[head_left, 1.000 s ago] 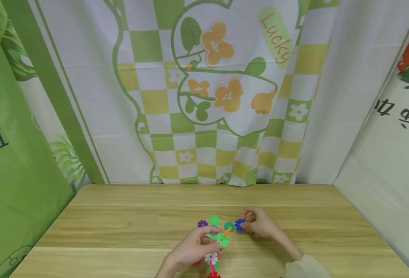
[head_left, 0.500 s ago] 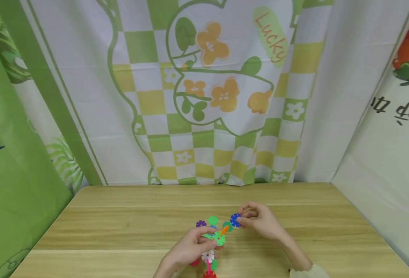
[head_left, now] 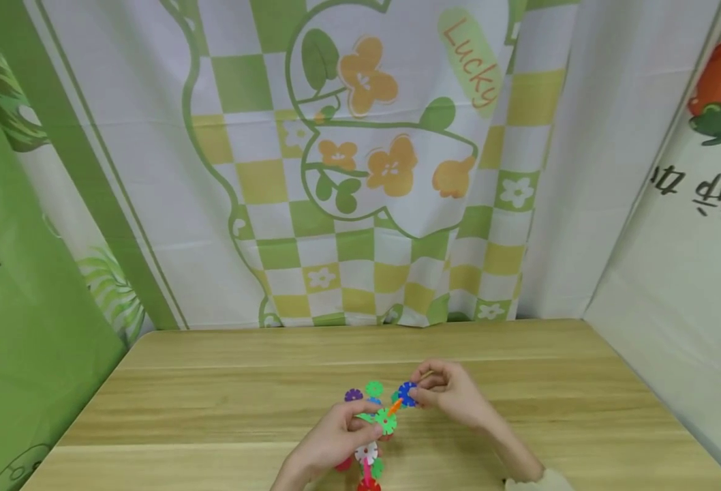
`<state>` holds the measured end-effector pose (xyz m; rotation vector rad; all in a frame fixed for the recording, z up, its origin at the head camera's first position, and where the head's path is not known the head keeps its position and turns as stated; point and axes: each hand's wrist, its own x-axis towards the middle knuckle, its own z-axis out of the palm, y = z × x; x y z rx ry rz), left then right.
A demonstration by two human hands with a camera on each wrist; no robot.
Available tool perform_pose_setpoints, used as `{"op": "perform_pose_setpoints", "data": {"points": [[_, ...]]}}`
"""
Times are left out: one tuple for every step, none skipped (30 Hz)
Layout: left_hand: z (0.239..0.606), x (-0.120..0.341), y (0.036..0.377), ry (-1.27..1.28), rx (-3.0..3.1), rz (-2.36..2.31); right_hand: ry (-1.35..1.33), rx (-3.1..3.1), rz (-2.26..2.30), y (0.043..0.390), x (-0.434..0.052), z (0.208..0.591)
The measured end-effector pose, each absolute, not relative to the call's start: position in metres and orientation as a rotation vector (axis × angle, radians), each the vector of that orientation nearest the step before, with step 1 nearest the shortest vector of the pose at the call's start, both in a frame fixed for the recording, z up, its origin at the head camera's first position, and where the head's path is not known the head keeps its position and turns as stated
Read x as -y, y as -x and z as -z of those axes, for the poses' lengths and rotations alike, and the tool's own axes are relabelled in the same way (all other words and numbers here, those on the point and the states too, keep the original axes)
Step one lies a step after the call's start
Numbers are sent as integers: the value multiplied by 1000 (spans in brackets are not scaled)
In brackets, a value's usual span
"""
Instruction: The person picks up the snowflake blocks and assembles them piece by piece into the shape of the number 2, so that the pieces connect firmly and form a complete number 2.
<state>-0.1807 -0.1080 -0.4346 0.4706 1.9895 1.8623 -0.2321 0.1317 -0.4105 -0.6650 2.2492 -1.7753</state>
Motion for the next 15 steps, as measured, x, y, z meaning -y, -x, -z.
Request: {"op": "perform_pose_setpoints", "data": {"points": [[435, 108, 181, -471, -1990, -1861, 668, -2254, 1774, 232, -132, 410], [435, 108, 181, -473, -1990, -1861, 669, -2257, 1772, 232, -131, 410], [435, 108, 181, -475, -1993, -1859, 672, -2259, 1771, 231, -131, 410], [435, 107, 181, -477, -1998, -1856, 674, -2262, 1771, 231, -131, 410], [435, 107, 181, -480, -2003, -1854, 676, -2265, 1771, 231, -131, 410], [436, 107, 181, -483, -2008, -1853, 677, -2267, 1773, 231, -131, 409], [436, 107, 181, -487, -2014, -1853, 677, -2266, 1775, 230, -131, 409], [436, 106, 181, -494, -2017, -1856, 670, -2265, 1777, 230, -131, 409], [437, 106, 181, -505, -2025, -1857, 661, -2263, 1780, 230, -130, 409], [437, 105, 181, -515, -2033, -1857, 656, -2259, 1784, 229, -130, 409], [438, 105, 180, -527, -2039, -1859, 651, -2255, 1789, 229, -130, 409], [438, 105, 180, -538, -2047, -1859, 645, -2253, 1793, 229, -130, 409], [438, 104, 180, -545, -2056, -1856, 641, -2253, 1794, 229, -130, 409], [438, 104, 180, -554, -2059, -1855, 638, -2252, 1796, 229, -130, 409], [438, 104, 180, -555, -2066, -1851, 640, -2251, 1798, 229, -130, 409]]}}
